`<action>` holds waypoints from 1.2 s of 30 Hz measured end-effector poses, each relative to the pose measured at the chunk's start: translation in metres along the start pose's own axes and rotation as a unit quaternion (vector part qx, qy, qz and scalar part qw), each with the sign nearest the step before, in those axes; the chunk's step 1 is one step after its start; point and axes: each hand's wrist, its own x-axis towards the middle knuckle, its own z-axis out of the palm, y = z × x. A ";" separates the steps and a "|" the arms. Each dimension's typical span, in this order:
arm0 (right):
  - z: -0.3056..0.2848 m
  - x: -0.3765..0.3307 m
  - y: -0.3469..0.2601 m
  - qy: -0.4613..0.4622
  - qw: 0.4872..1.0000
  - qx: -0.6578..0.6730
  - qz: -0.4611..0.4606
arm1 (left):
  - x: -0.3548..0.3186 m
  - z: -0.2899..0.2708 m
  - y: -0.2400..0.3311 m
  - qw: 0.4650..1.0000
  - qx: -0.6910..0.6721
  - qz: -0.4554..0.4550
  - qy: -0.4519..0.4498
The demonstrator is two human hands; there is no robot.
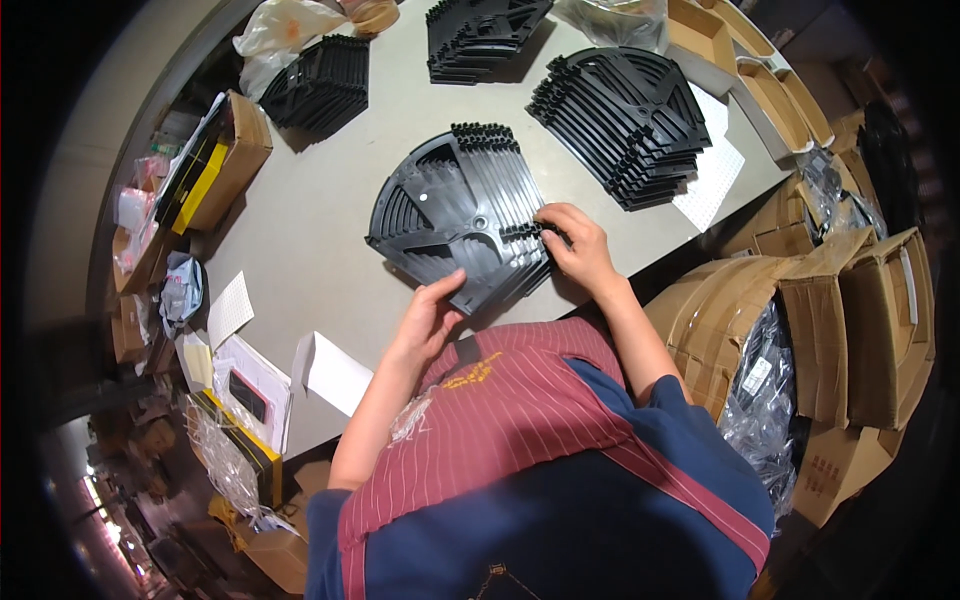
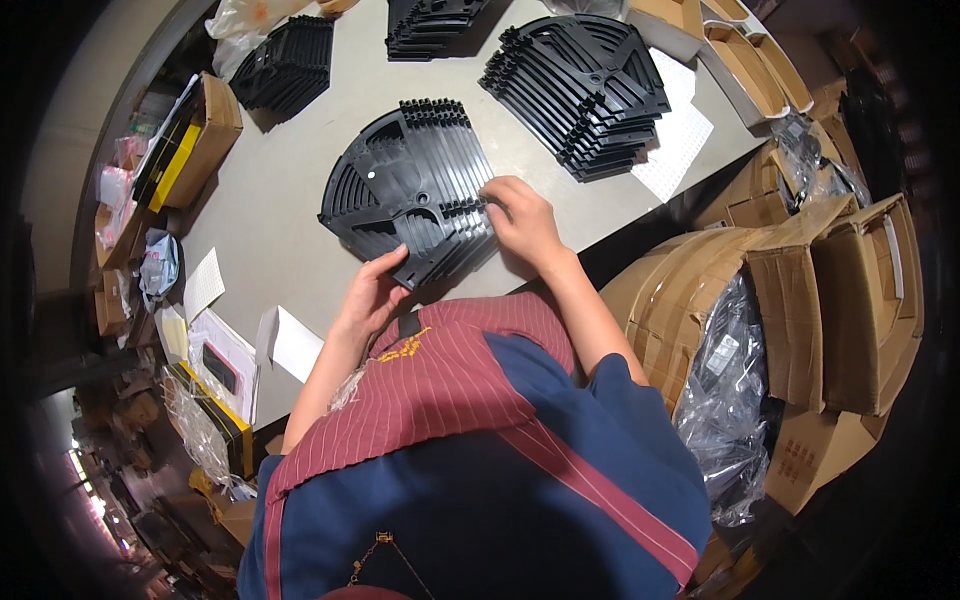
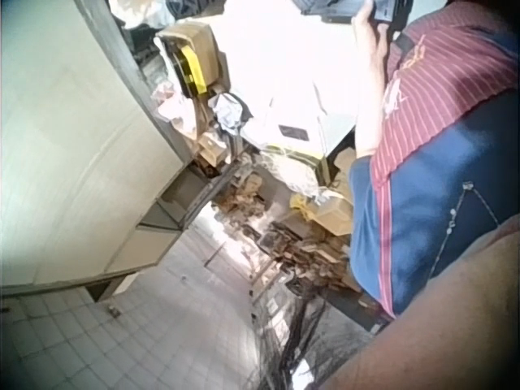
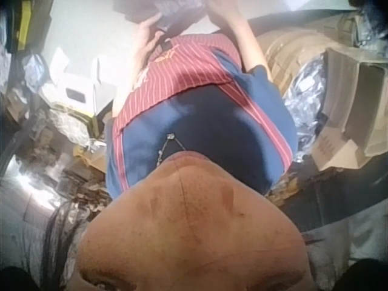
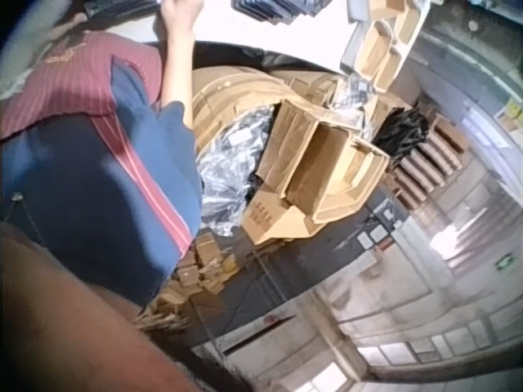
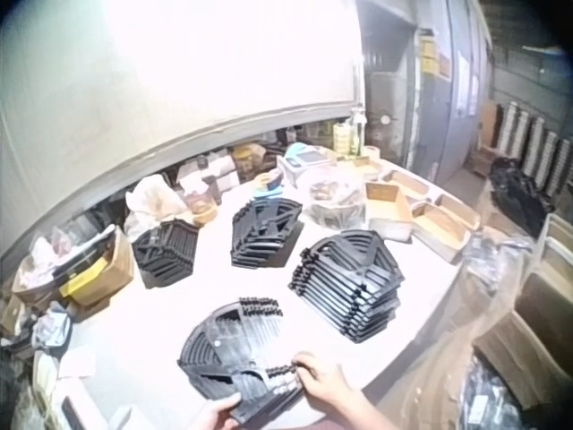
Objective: The person peels small white circular stickers from a sheet and applies them to black plastic components before stacking the components on a table.
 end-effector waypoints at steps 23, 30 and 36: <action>0.085 0.077 -0.011 -0.159 0.909 0.315 0.222 | 0.012 -0.076 0.049 0.984 -0.058 0.146 0.082; 0.102 0.109 -0.024 -0.401 0.890 0.190 0.105 | -0.011 -0.110 0.074 0.976 -0.117 0.160 0.094; 0.144 0.080 -0.042 -0.364 0.921 -0.063 -0.123 | -0.028 -0.117 0.049 0.937 -0.101 0.303 0.145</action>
